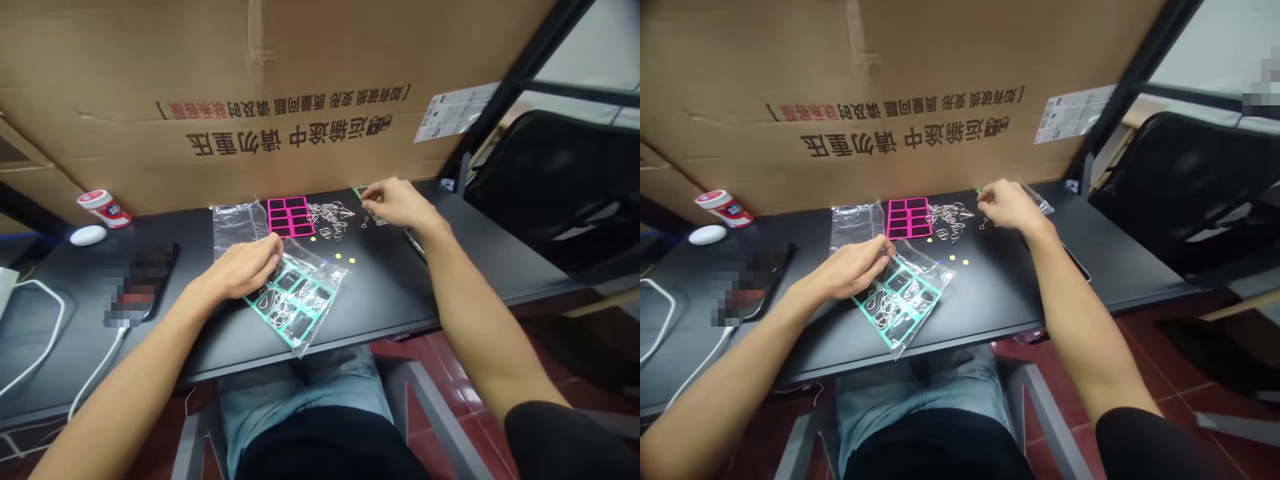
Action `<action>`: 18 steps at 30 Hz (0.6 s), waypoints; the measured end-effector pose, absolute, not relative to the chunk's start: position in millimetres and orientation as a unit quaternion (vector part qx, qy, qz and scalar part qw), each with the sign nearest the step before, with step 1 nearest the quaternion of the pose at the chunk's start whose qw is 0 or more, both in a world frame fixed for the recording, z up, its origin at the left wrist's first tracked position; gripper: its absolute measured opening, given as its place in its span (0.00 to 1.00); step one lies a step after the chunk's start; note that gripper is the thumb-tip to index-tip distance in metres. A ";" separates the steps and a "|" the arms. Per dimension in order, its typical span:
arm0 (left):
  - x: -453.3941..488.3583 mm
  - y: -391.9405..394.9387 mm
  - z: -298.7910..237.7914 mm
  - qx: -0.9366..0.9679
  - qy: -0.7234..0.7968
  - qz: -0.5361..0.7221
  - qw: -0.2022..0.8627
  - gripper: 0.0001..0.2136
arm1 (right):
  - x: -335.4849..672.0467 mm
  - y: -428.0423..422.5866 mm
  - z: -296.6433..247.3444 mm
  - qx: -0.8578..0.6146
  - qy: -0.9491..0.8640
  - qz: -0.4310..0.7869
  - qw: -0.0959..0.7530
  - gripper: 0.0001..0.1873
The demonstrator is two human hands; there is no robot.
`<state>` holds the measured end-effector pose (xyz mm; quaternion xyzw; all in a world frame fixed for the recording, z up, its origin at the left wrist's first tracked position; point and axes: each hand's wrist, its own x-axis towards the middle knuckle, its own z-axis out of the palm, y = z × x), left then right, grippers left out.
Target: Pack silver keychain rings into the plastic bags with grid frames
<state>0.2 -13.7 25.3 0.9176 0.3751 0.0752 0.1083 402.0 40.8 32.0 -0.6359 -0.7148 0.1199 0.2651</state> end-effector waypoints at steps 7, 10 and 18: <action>-0.2 -12.9 25.8 0.916 0.376 0.073 0.118 0.11 | 423.6 60.8 5.9 -0.638 -0.755 0.102 0.116 0.13; 0.1 -13.0 25.9 0.917 0.371 0.076 0.122 0.11 | 422.7 65.5 -1.5 -0.639 -0.752 0.100 0.125 0.12; 1.1 -14.2 27.2 0.919 0.372 0.069 0.116 0.11 | 425.1 62.2 7.3 -0.641 -0.740 0.152 0.134 0.10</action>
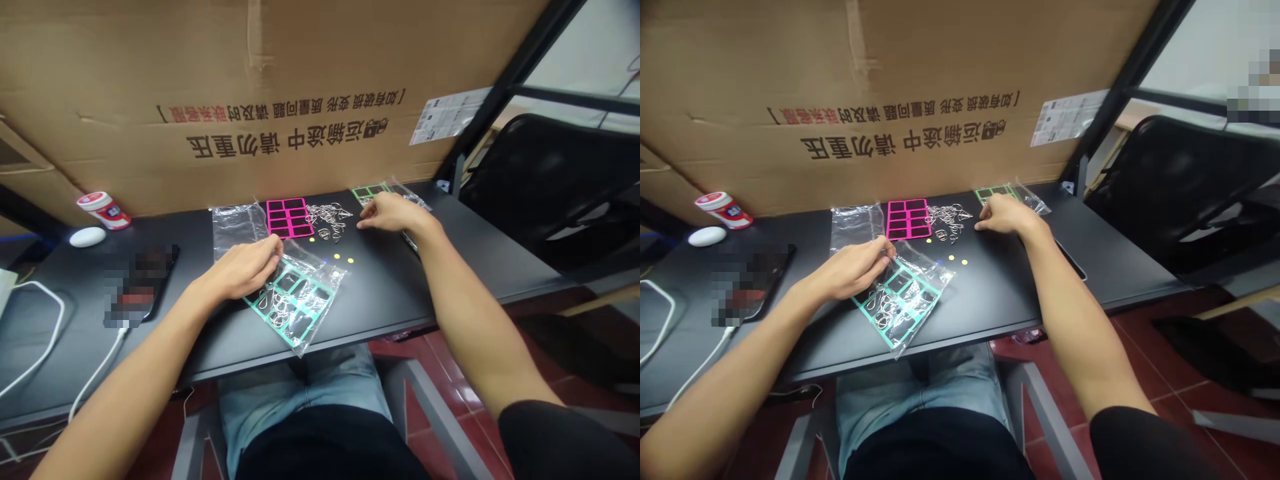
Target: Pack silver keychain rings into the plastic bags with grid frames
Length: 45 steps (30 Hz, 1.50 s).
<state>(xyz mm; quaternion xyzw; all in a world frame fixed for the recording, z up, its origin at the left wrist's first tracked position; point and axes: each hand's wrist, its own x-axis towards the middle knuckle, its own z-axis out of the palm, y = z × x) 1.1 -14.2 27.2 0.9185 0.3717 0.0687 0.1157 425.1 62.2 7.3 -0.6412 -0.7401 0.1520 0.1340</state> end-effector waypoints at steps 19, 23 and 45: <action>2.1 -14.3 26.4 0.921 0.365 0.070 0.120 0.11 | 434.5 84.0 2.6 -0.650 -0.692 0.279 0.147 0.17; 2.8 -14.8 27.3 0.921 0.364 0.076 0.116 0.11 | 435.5 80.1 3.3 -0.627 -0.677 0.328 0.206 0.17; 6.5 -14.7 25.8 0.922 0.367 0.063 0.105 0.12 | 427.9 107.5 24.5 -0.676 -0.673 0.300 0.002 0.26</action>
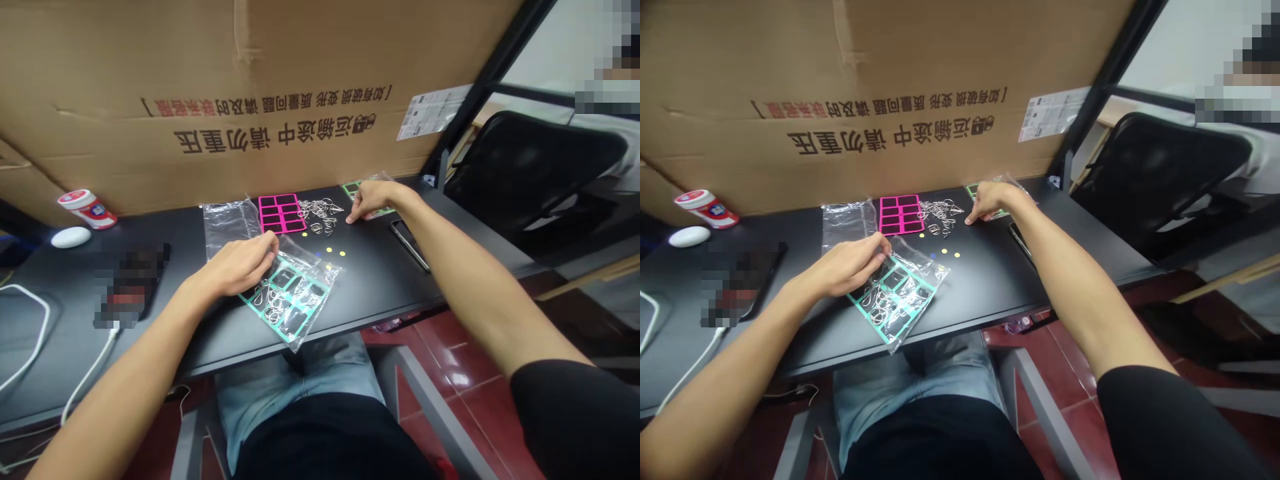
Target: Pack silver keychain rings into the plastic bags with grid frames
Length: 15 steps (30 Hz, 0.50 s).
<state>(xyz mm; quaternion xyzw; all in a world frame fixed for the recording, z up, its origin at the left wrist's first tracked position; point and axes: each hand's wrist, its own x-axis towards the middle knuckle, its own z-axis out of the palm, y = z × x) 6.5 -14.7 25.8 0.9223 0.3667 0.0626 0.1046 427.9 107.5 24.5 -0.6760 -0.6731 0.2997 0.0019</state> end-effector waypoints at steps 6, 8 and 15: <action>6.3 -15.0 25.5 0.922 0.368 0.064 0.101 0.12 | 431.2 113.4 18.6 -0.666 -0.690 0.281 -0.035 0.32; 5.9 -14.8 24.7 0.924 0.364 0.067 0.100 0.12 | 430.6 112.8 17.7 -0.665 -0.693 0.277 -0.036 0.32; 4.5 -16.4 27.8 0.924 0.362 0.060 0.108 0.11 | 423.2 96.1 22.1 -0.643 -0.710 0.287 0.006 0.30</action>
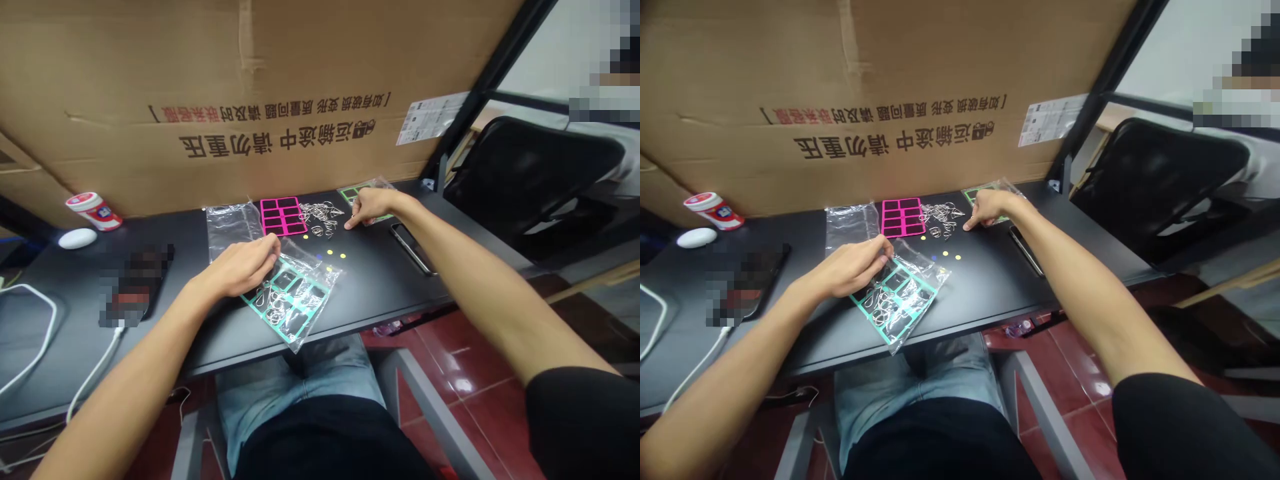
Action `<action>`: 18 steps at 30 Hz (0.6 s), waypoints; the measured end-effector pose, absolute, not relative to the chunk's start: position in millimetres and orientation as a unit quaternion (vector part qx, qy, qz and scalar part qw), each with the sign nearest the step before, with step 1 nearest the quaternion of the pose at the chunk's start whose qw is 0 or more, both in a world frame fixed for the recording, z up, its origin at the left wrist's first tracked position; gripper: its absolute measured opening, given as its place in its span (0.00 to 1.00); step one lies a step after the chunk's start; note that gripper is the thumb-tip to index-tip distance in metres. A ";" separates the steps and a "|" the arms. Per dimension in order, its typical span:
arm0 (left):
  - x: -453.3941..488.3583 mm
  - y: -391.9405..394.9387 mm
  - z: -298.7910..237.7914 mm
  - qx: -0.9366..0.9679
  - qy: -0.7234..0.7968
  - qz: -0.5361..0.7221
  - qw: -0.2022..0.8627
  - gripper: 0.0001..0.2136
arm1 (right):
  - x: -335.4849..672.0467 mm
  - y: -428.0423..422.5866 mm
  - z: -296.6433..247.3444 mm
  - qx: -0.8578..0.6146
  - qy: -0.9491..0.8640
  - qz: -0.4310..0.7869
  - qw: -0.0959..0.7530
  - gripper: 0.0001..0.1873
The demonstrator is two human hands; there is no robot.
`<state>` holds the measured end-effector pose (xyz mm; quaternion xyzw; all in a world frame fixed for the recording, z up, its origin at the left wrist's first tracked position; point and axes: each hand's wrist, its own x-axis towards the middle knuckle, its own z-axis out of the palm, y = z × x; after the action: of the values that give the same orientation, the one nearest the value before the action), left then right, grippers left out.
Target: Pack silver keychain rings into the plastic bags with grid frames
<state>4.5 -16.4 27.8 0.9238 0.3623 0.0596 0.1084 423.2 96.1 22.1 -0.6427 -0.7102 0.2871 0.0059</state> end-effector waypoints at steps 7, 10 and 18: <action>4.8 -16.1 26.0 0.924 0.363 0.054 0.110 0.11 | 404.5 64.4 27.0 -0.512 -0.747 0.382 0.184 0.27; 4.7 -16.1 25.2 0.923 0.364 0.057 0.112 0.11 | 381.3 54.1 38.4 -0.454 -0.743 0.425 0.248 0.23; 3.4 -18.0 29.8 0.918 0.377 0.068 0.098 0.11 | 307.6 15.9 55.9 -0.278 -0.795 0.522 0.135 0.17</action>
<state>3.4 -18.0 29.8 0.9184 0.3772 0.0682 0.0979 307.6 15.9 55.9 -0.2783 -0.7947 0.5221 0.1354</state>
